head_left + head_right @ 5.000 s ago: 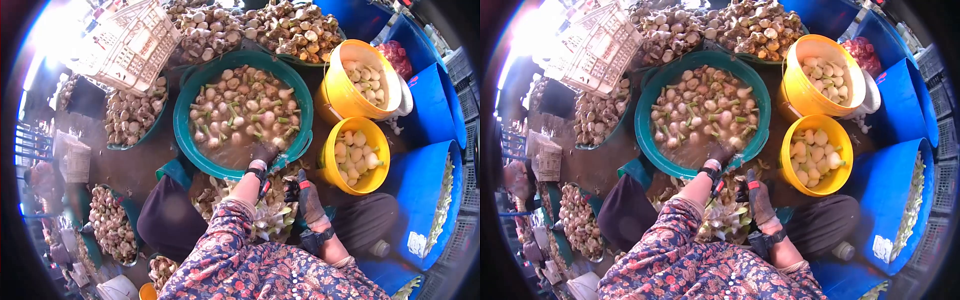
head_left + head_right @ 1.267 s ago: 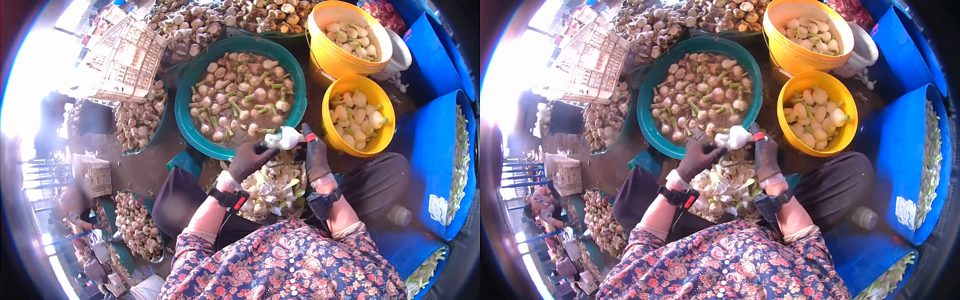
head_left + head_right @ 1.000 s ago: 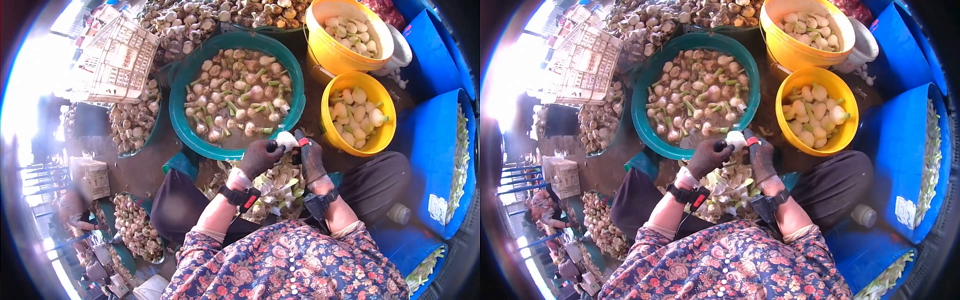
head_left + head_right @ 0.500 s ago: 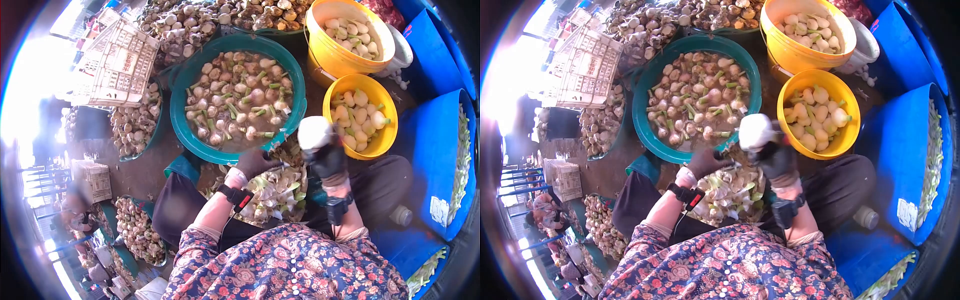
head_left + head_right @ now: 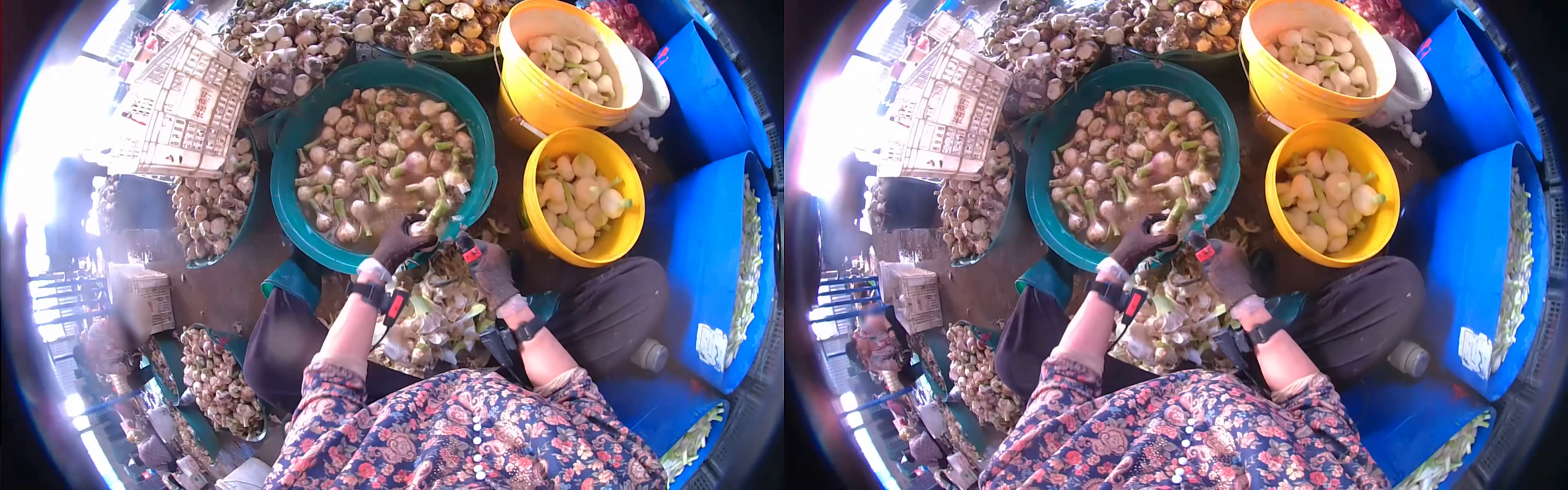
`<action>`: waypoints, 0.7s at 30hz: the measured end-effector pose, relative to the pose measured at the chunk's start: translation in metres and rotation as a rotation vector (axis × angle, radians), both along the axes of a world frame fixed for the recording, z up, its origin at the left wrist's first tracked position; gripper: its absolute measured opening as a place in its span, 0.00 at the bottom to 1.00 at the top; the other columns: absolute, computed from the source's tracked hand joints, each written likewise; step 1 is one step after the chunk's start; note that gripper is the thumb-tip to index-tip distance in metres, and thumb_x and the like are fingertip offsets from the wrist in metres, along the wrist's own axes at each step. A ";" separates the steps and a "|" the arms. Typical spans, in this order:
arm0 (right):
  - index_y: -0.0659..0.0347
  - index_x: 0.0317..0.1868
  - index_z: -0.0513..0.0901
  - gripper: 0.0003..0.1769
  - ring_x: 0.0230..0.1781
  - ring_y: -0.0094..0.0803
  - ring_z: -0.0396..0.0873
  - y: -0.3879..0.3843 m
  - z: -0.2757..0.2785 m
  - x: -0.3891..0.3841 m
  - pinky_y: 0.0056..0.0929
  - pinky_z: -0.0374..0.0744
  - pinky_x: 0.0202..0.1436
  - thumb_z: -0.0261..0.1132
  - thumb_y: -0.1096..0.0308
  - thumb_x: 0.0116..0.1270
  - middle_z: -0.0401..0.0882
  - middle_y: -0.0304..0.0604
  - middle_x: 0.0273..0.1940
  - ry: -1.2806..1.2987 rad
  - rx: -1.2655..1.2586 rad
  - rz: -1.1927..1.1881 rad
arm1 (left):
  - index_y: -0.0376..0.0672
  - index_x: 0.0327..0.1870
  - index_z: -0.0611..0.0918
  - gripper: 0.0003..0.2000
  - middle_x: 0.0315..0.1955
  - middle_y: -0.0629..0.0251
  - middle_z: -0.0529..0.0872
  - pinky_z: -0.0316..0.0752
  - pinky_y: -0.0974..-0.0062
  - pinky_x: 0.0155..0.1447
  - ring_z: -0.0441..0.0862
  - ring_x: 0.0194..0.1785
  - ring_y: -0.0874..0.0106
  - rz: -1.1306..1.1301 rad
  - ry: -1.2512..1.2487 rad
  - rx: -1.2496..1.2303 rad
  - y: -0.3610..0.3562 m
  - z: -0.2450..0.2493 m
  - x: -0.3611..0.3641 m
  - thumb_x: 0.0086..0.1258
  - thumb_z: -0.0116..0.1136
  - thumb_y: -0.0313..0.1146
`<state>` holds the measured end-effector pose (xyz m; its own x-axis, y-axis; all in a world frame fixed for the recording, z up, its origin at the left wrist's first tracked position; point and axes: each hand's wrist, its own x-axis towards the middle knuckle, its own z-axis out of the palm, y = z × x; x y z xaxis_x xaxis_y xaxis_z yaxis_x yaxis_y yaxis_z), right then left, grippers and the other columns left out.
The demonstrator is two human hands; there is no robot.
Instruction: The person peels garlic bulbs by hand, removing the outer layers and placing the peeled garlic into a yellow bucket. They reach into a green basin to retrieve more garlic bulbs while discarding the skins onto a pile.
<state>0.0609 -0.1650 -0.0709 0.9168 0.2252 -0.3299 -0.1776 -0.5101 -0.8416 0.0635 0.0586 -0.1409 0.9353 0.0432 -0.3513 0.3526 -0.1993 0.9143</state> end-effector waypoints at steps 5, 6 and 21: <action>0.58 0.30 0.82 0.23 0.32 0.54 0.78 0.008 0.025 -0.006 0.45 0.74 0.34 0.58 0.45 0.63 0.79 0.55 0.28 -0.153 -0.144 -0.029 | 0.38 0.49 0.78 0.28 0.41 0.55 0.83 0.76 0.73 0.49 0.81 0.45 0.69 -0.033 -0.026 0.178 -0.060 0.118 -0.040 0.46 0.74 0.40; 0.59 0.30 0.82 0.23 0.32 0.54 0.78 0.007 0.028 -0.008 0.45 0.74 0.34 0.57 0.45 0.63 0.79 0.56 0.28 -0.138 -0.130 -0.021 | 0.39 0.48 0.78 0.28 0.40 0.54 0.83 0.76 0.71 0.49 0.82 0.44 0.67 -0.010 -0.076 0.245 -0.067 0.128 -0.046 0.45 0.73 0.40; 0.57 0.39 0.78 0.20 0.26 0.24 0.74 -0.008 0.068 -0.024 0.22 0.73 0.31 0.53 0.48 0.68 0.77 0.34 0.29 0.599 0.866 -0.073 | 0.35 0.57 0.73 0.26 0.42 0.65 0.82 0.76 0.81 0.44 0.80 0.41 0.78 0.143 0.058 -0.533 -0.057 0.142 -0.078 0.60 0.65 0.38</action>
